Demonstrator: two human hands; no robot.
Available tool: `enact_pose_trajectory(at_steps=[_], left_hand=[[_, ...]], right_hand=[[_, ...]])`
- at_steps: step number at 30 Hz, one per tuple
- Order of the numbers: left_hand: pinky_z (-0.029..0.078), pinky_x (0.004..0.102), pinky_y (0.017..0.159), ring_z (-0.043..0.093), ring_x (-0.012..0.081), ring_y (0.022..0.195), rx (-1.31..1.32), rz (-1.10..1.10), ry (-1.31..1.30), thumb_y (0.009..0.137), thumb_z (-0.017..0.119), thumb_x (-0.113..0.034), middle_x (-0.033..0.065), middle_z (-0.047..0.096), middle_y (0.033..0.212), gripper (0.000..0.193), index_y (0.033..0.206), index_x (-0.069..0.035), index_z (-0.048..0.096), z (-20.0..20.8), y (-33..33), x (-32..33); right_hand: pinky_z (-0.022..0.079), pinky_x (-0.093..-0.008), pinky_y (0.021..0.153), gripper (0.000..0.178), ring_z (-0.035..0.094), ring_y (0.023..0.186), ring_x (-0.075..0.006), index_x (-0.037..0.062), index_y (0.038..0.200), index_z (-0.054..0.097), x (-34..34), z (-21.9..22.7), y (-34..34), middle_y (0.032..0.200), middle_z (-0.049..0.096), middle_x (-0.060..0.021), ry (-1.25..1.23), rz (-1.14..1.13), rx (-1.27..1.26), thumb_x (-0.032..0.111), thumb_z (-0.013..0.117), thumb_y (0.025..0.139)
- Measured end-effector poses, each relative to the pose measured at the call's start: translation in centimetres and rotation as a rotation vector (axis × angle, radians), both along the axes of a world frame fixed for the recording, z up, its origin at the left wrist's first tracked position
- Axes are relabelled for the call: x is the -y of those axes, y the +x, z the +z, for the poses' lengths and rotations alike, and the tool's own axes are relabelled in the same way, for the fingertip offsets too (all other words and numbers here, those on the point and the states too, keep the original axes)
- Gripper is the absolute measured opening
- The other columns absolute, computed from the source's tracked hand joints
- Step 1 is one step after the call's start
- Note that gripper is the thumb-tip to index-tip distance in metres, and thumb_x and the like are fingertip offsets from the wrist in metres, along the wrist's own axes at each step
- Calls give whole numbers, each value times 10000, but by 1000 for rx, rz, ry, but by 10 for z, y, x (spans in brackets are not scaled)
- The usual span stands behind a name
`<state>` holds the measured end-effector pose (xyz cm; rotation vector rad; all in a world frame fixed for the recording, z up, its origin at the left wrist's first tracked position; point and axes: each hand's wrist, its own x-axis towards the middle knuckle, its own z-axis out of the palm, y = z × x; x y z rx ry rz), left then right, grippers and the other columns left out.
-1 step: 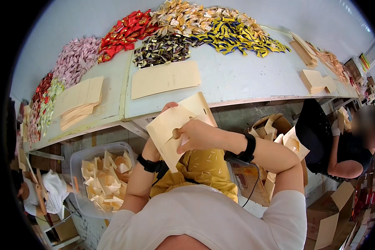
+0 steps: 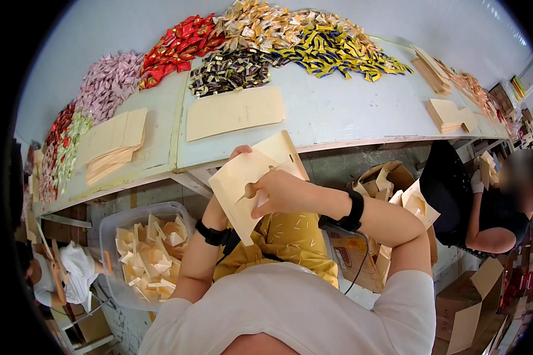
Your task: The person repeatedly folds flat beige paper sheets into small pouches by hand, pressing the edges to form creases and tucking flaps to close them. Finished pouches are placed into a clear plastic bin on the floor.
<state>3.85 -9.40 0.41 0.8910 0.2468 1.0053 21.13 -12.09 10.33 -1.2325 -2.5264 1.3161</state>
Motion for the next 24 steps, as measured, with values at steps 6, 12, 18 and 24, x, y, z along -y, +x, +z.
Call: enact_pose_trajectory(at_steps=[6, 12, 18, 24], left_hand=[[547, 357, 901, 599, 227, 1102, 254, -6, 16, 754, 734, -583, 89, 567, 1182, 773, 1272, -135, 375, -4, 9, 5], [509, 396, 973, 541, 255, 1200, 131, 141, -130, 633, 684, -773, 107, 508, 1292, 1069, 1394, -119, 314, -6, 8, 11], [481, 426, 1013, 512, 281, 1248, 145, 176, -165, 616, 700, -768, 130, 467, 1374, 1201, 1493, -107, 214, 1, 8, 13], [448, 438, 1053, 488, 298, 1276, 190, 184, -56, 653, 761, -663, 155, 407, 1450, 1237, 1527, -62, 125, 11, -4, 10]], right_hand=[[487, -354, 800, 377, 602, 947, -270, 51, 1031, 635, 11, 6, 3, 985, 645, -126, 31, -182, -142, 190, 795, 720], [470, -344, 835, 444, 564, 973, -298, 66, 1110, 624, 20, 8, 8, 1044, 548, -146, 75, -75, -135, 110, 805, 707], [453, -278, 652, 371, 516, 739, -168, 8, 1013, 603, 16, -3, 13, 961, 494, -87, 137, -68, -202, 112, 818, 729], [482, -334, 693, 343, 566, 784, -258, 6, 967, 596, 22, 10, 13, 1007, 531, -148, 152, -173, -245, 180, 800, 752]])
